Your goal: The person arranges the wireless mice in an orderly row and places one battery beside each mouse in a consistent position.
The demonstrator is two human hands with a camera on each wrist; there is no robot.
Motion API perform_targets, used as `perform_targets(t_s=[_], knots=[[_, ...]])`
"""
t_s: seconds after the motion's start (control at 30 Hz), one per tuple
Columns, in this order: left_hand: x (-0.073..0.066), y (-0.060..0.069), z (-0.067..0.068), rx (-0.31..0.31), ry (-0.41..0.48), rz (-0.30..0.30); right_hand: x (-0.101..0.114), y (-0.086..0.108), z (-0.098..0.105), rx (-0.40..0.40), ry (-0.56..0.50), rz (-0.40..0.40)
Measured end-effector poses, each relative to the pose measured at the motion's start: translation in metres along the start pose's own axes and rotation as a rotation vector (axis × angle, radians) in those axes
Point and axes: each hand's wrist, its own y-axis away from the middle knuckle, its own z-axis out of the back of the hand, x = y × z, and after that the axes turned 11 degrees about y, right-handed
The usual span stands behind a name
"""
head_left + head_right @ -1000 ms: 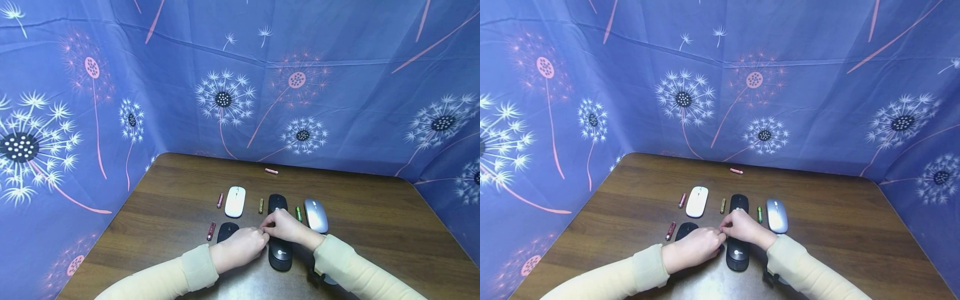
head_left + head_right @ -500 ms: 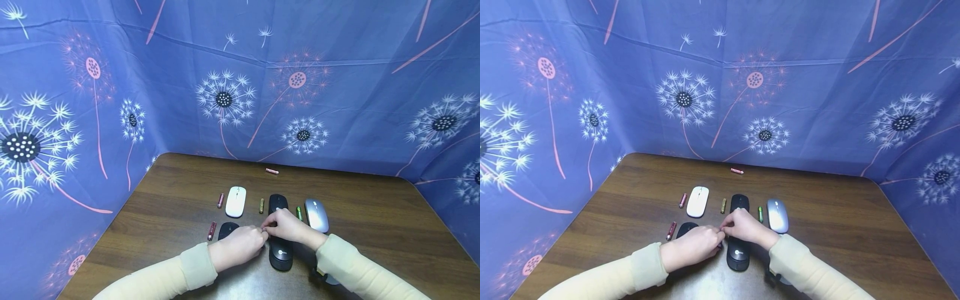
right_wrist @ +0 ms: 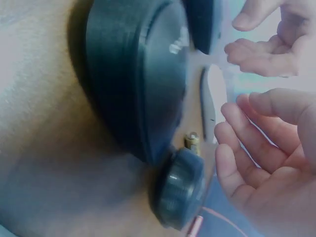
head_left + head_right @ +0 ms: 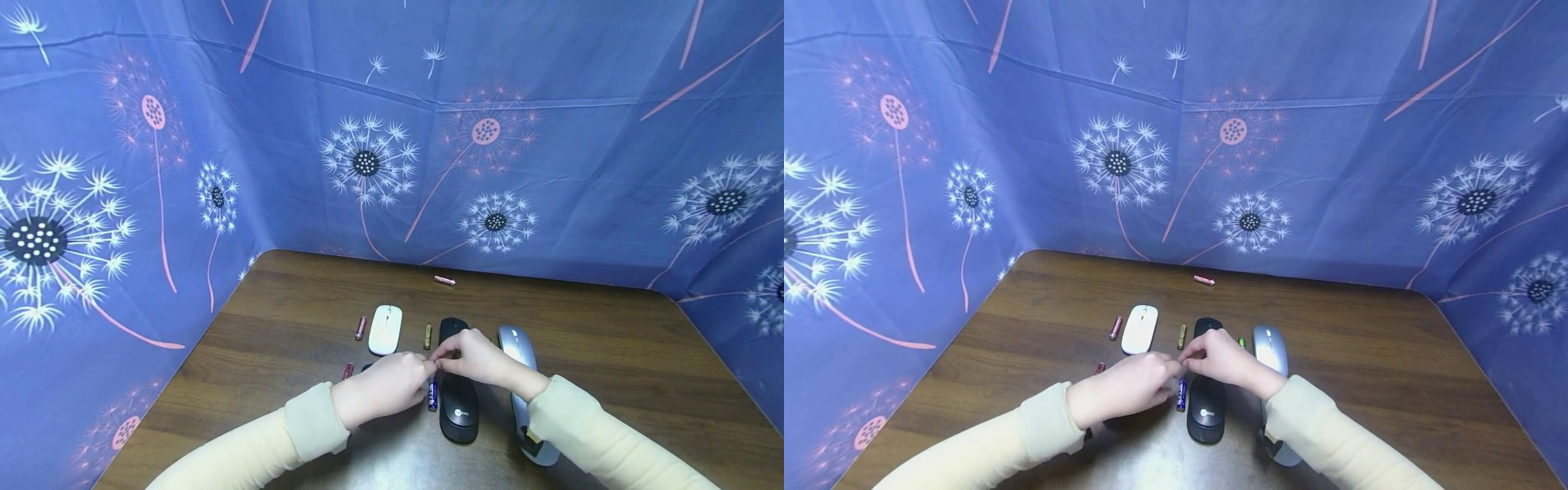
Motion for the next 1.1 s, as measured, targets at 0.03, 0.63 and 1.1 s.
perform_targets(t_s=[0.03, 0.63, 1.1], knots=[[0.001, -0.001, 0.004, -0.006, 0.011, 0.008, 0.0, 0.0, 0.003, -0.004, 0.004, -0.002], [0.042, -0.046, 0.061, -0.104, 0.409, 0.222, -0.014, -0.01, 0.06, -0.15, -0.183, -0.297], [0.087, -0.095, 0.054, -0.173, 0.799, 0.5, -0.04, -0.029, 0.078, -0.24, -0.521, -0.445]])
